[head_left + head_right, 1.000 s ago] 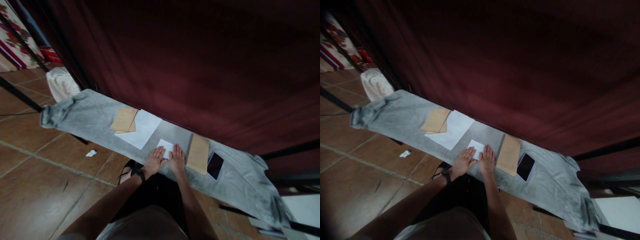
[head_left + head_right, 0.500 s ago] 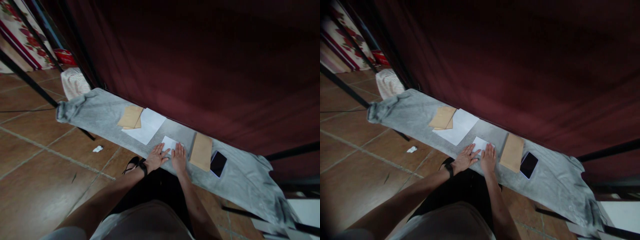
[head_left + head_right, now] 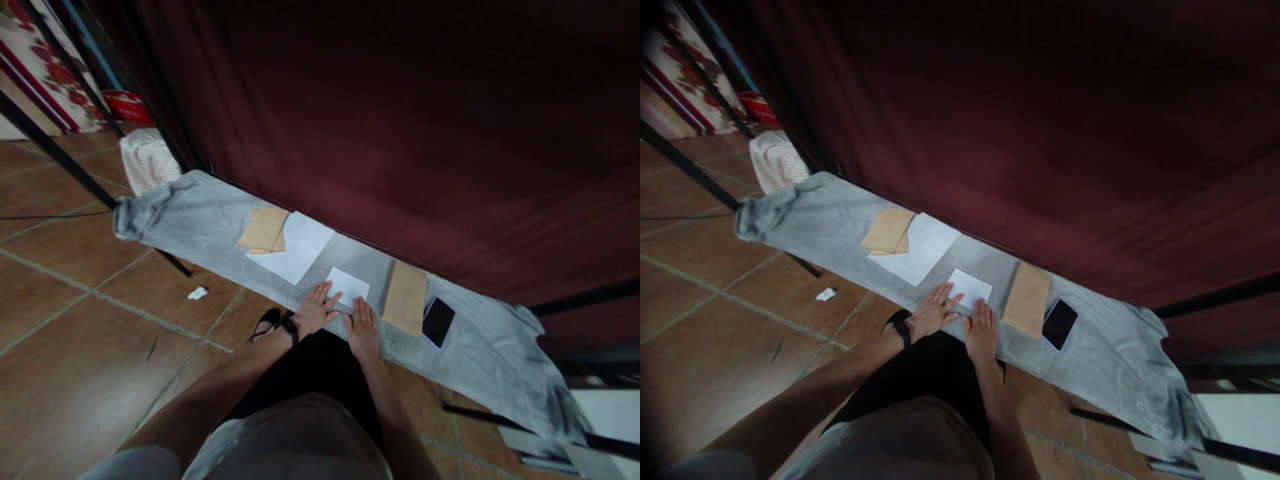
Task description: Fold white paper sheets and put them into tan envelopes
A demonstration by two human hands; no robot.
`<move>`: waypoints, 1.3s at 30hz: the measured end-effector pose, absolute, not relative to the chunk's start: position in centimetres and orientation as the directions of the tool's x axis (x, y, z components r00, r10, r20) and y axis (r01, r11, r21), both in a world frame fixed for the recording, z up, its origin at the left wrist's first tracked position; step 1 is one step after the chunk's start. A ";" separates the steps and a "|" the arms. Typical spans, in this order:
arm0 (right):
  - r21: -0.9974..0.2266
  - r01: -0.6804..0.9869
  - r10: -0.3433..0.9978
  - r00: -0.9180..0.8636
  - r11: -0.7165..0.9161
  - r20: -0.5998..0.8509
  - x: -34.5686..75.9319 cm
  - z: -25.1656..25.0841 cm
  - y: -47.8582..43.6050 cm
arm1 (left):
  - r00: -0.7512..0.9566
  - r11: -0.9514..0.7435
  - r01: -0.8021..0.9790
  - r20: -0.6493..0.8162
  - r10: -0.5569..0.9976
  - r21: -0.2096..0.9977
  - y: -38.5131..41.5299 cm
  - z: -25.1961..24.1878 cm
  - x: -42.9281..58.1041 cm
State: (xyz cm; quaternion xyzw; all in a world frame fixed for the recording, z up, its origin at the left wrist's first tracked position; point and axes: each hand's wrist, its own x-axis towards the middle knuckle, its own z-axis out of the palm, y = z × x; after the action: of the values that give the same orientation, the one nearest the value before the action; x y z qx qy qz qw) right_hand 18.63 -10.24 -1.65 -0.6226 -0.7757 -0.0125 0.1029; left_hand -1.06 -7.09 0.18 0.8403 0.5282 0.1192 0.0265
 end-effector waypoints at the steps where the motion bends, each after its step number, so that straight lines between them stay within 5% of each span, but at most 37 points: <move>1: -0.108 0.970 0.963 -0.195 0.217 0.185 18.7 -1.8 -10.4 | 0.409 -0.434 0.885 0.165 0.897 0.166 -7.1 0.2 -1.0; 16: -0.035 0.986 0.980 -0.160 0.165 0.118 18.2 2.2 -8.1 | 0.388 -0.406 0.899 0.131 0.912 0.162 -6.8 0.5 -0.6; 21: -0.029 0.986 0.983 -0.162 0.165 0.081 18.3 2.9 -7.6 | 0.194 -0.214 0.850 0.091 0.977 0.481 -5.1 1.5 -0.4; 27: -0.047 0.993 0.991 -0.107 0.111 0.081 17.4 2.6 -7.7 | -0.008 -0.016 0.754 0.034 0.999 0.657 -2.3 2.9 -0.1; 35: -0.087 0.991 0.990 -0.087 0.097 0.112 16.5 3.1 -8.1 | -0.194 0.199 0.288 -0.146 0.970 0.937 -1.8 3.6 0.1; 39: -0.342 0.936 0.990 -0.034 0.079 0.138 15.7 4.3 -7.6 | -0.149 0.171 0.049 -0.162 0.975 0.984 -2.3 5.3 0.4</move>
State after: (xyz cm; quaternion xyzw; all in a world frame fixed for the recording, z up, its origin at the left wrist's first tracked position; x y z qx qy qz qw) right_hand 15.70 -7.57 4.31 -0.6739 -0.7146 0.0786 0.1707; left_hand 0.36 -2.26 5.32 0.4340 0.5902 0.4754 0.4871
